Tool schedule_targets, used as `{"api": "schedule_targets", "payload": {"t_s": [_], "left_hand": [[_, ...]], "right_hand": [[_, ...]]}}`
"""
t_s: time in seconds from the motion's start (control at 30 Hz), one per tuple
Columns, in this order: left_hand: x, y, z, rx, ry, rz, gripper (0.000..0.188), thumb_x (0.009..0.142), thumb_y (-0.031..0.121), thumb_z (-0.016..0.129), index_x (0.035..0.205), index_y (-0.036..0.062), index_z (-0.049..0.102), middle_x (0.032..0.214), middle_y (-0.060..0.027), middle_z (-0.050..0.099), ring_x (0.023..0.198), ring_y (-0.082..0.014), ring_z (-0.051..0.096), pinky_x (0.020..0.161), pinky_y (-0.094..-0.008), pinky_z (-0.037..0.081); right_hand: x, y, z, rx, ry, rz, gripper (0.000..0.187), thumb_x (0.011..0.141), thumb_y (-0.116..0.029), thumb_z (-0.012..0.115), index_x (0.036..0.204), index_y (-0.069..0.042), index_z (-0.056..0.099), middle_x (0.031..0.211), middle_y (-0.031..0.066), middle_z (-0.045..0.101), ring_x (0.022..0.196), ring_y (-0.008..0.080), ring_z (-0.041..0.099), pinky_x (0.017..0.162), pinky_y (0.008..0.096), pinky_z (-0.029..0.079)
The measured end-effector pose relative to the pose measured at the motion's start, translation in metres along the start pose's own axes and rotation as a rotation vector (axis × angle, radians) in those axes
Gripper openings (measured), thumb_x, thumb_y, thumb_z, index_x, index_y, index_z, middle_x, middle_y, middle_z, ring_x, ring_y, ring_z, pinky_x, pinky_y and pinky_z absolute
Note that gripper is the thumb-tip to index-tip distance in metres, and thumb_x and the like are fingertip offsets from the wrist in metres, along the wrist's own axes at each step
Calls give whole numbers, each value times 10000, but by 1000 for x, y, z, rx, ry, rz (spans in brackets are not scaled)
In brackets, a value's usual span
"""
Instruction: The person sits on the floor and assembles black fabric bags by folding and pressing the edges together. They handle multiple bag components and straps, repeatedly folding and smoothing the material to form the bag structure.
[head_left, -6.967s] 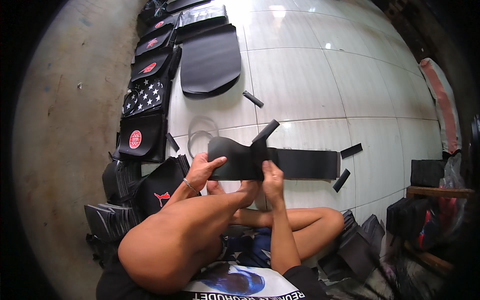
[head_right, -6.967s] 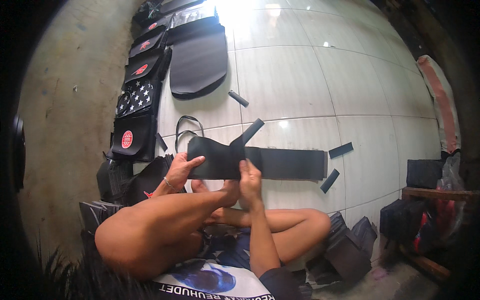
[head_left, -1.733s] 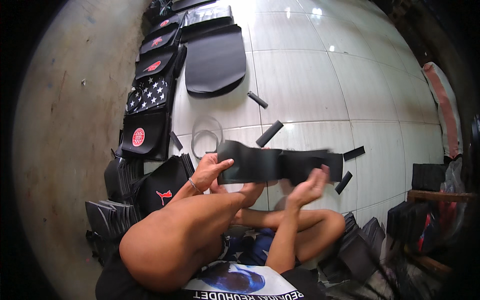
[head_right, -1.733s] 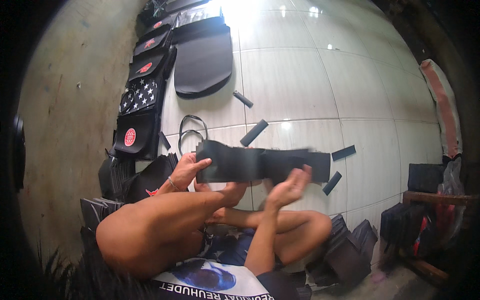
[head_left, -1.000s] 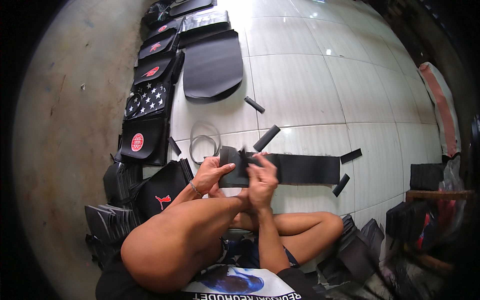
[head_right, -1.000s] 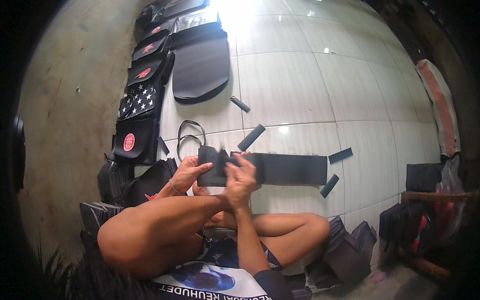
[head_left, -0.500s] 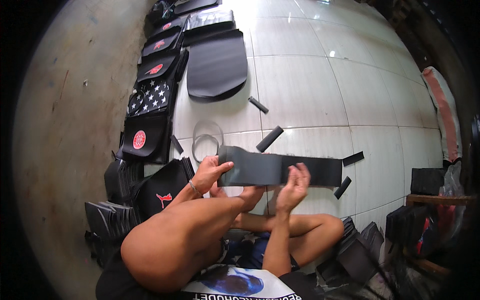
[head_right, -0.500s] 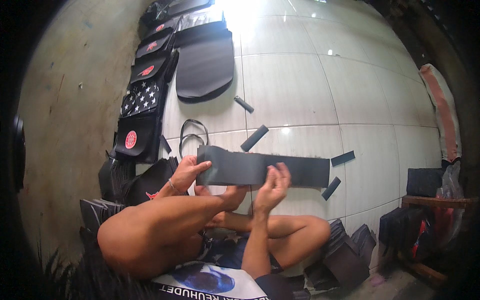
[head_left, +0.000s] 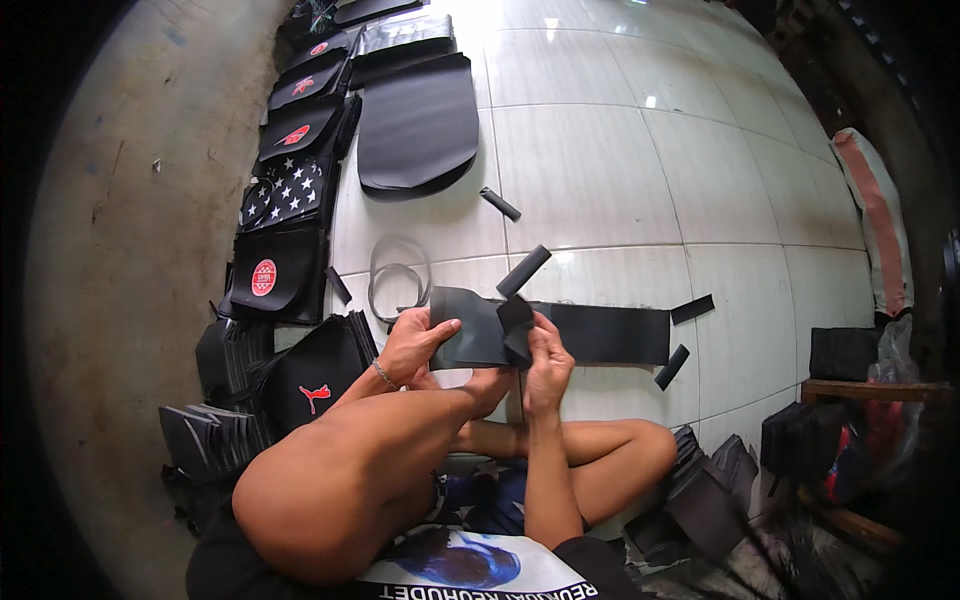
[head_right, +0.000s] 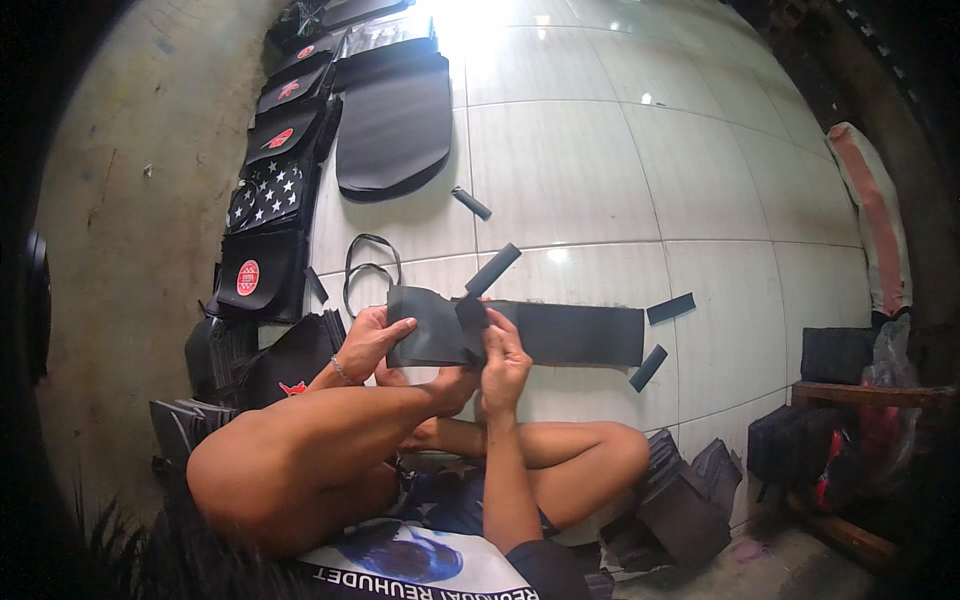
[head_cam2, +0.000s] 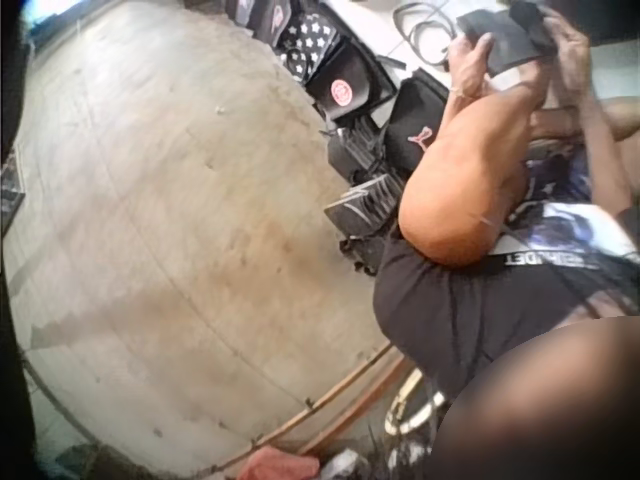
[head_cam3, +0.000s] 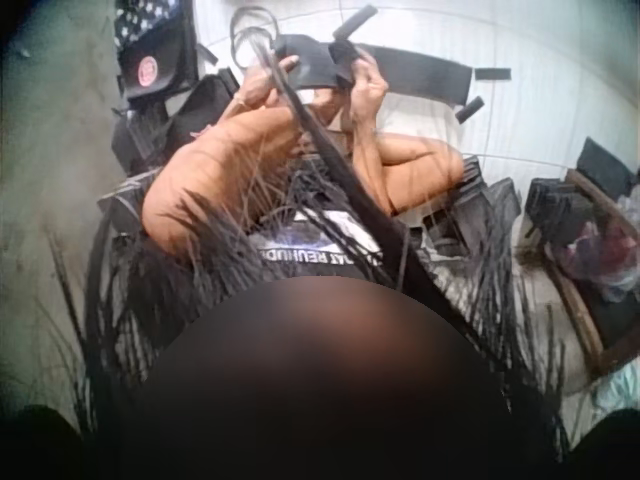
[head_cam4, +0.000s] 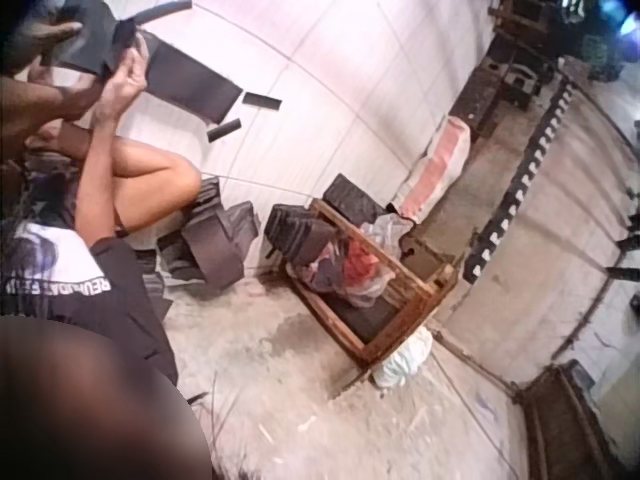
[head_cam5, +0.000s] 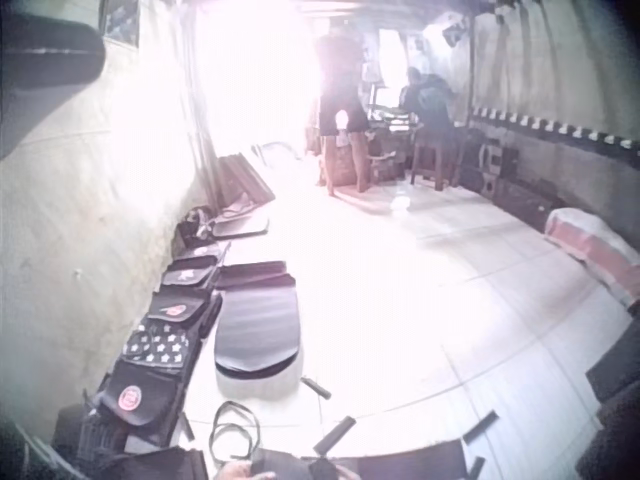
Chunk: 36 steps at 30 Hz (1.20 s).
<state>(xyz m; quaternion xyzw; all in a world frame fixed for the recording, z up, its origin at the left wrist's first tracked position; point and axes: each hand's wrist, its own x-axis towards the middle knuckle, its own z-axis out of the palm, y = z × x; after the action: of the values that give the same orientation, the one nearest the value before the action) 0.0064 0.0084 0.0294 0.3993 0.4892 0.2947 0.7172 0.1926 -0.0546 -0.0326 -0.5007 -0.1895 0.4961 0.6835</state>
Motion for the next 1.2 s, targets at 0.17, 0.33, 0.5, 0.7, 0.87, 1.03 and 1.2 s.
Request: {"api": "schedule_targets", "payload": {"t_s": [0.17, 0.33, 0.5, 0.7, 0.87, 1.03, 1.2], "left_hand": [[-10, 7, -10, 42, 68, -4, 199, 935, 104, 628, 1065, -47, 635, 971, -58, 692, 842, -83, 626, 765, -241, 519], [-1, -4, 0, -83, -68, -45, 223, 934, 121, 641, 1081, -47, 644, 986, -53, 685, 847, -97, 623, 755, -257, 524], [-1, 0, -2, 5, -21, 7, 194, 939, 114, 634, 1051, -43, 659, 934, -44, 688, 801, -66, 607, 712, -228, 514], [-3, 2, -7, 22, 38, -17, 200, 896, 66, 670, 1056, -53, 645, 955, -82, 701, 822, -104, 651, 744, -263, 545], [4, -7, 3, 70, 104, 16, 201, 847, 40, 721, 1026, -35, 667, 957, -74, 704, 834, -108, 652, 744, -268, 550], [2, -9, 2, 11, 71, 78, 147, 916, 84, 658, 1002, -35, 661, 957, -56, 697, 830, -87, 631, 751, -250, 526], [11, -10, -10, 30, 16, 9, 222, 975, 138, 568, 1074, -52, 624, 1013, -72, 686, 856, -91, 630, 775, -250, 521]], "right_hand": [[20, -47, -68, -485, 1047, -530, 244, 958, -204, 561, 1057, 20, 567, 1089, 100, 556, 969, 213, 551, 831, 335, 445], [-7, -13, 19, -933, -207, -569, 351, 868, -219, 699, 1126, 11, 640, 1299, 167, 558, 1180, 322, 509, 1017, 423, 391], [0, -12, 7, -454, -42, -280, 267, 914, -150, 635, 1113, 26, 654, 1166, 152, 653, 1086, 276, 584, 943, 384, 454], [27, -53, -59, -923, 1079, -702, 287, 973, -212, 567, 1132, 25, 537, 1089, 118, 534, 969, 220, 517, 866, 370, 443], [-19, -18, 36, -902, -293, -553, 469, 762, -175, 796, 1167, -9, 629, 1276, 160, 570, 1188, 299, 510, 1019, 393, 402], [-6, -4, 9, -552, -52, -223, 239, 954, -162, 591, 996, 47, 701, 1130, 163, 667, 1061, 273, 585, 922, 356, 455], [39, -13, -105, -307, 646, -176, 430, 984, -320, 510, 1151, 66, 598, 1029, 108, 632, 941, 201, 569, 816, 374, 477]]}}
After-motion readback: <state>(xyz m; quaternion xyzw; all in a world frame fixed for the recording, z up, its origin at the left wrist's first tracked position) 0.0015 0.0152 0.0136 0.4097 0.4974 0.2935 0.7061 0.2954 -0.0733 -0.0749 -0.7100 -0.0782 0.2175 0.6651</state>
